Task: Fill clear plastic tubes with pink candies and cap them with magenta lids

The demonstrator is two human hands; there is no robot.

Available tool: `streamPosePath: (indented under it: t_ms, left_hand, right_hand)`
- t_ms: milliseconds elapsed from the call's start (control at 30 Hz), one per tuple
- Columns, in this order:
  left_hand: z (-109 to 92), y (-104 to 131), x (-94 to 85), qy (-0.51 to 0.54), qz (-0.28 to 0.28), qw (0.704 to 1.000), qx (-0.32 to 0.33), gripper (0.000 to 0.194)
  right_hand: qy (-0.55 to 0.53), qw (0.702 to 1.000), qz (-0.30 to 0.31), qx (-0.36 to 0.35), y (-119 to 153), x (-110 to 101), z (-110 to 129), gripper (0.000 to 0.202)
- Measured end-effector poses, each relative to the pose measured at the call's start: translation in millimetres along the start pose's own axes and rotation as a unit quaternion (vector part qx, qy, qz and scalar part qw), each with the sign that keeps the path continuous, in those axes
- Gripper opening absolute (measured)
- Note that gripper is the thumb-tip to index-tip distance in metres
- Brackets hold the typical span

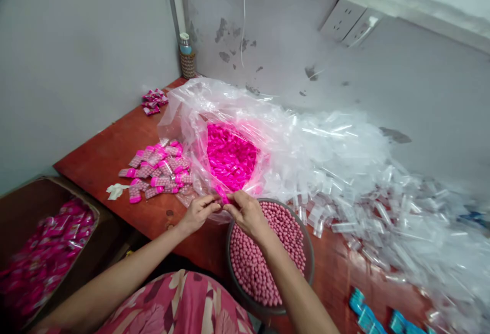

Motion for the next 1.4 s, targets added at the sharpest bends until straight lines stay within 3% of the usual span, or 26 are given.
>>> streamPosePath:
  t_ms: [200, 400, 600, 700, 800, 933, 1100, 1267, 1400]
  left_hand:
    - [-28, 2, 20.3, -0.153, 0.073, 0.983, 0.077, 0.023]
    - [-43, -2, 32.8, -0.209, 0.143, 0.962, 0.104, 0.025]
    - [-30, 0, 53.2, -0.065, 0.196, 0.978, 0.037, 0.021]
    - [-19, 2, 58.5, 0.051, 0.164, 0.985, -0.015, 0.022]
    - [-13, 5, 57.9, 0.152, 0.107, 0.982, -0.039, 0.025]
    - [-10, 6, 54.2, 0.275, 0.024, 0.959, -0.058, 0.028]
    - [-8, 3, 52.7, 0.313, -0.039, 0.947, -0.064, 0.029]
    - [-5, 1, 46.4, 0.324, -0.068, 0.942, -0.052, 0.02]
    - [2, 1, 37.1, 0.349, -0.074, 0.932, -0.067, 0.018]
  right_hand:
    - [0.066, 0.997, -0.026, -0.01, 30, -4, 11, 0.008]
    - [0.007, 1.0, 0.005, -0.003, 48, -8, -5, 0.011]
    - [0.101, 0.987, 0.085, -0.093, 55, -32, 18, 0.063]
    - [0.143, 0.976, 0.107, -0.123, 55, -37, 25, 0.057]
    - [0.161, 0.983, 0.039, -0.078, 56, -34, 15, 0.05]
    - [0.143, 0.989, -0.031, -0.031, 57, -11, 3, 0.051]
    - [0.165, 0.981, -0.105, 0.01, 48, 17, 3, 0.073]
    - [0.178, 0.969, -0.17, 0.021, 32, 26, 1, 0.062]
    - [0.2, 0.967, -0.157, 0.004, 18, 33, -2, 0.058]
Point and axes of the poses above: each hand's wrist, its own y-axis away from the middle knuckle, its own x-axis out of the palm, z = x × y, the point moved 5 cm from there along -y, towards the middle knuckle, and after that the axes turned 12 degrees about z, right-handed, at the moved point
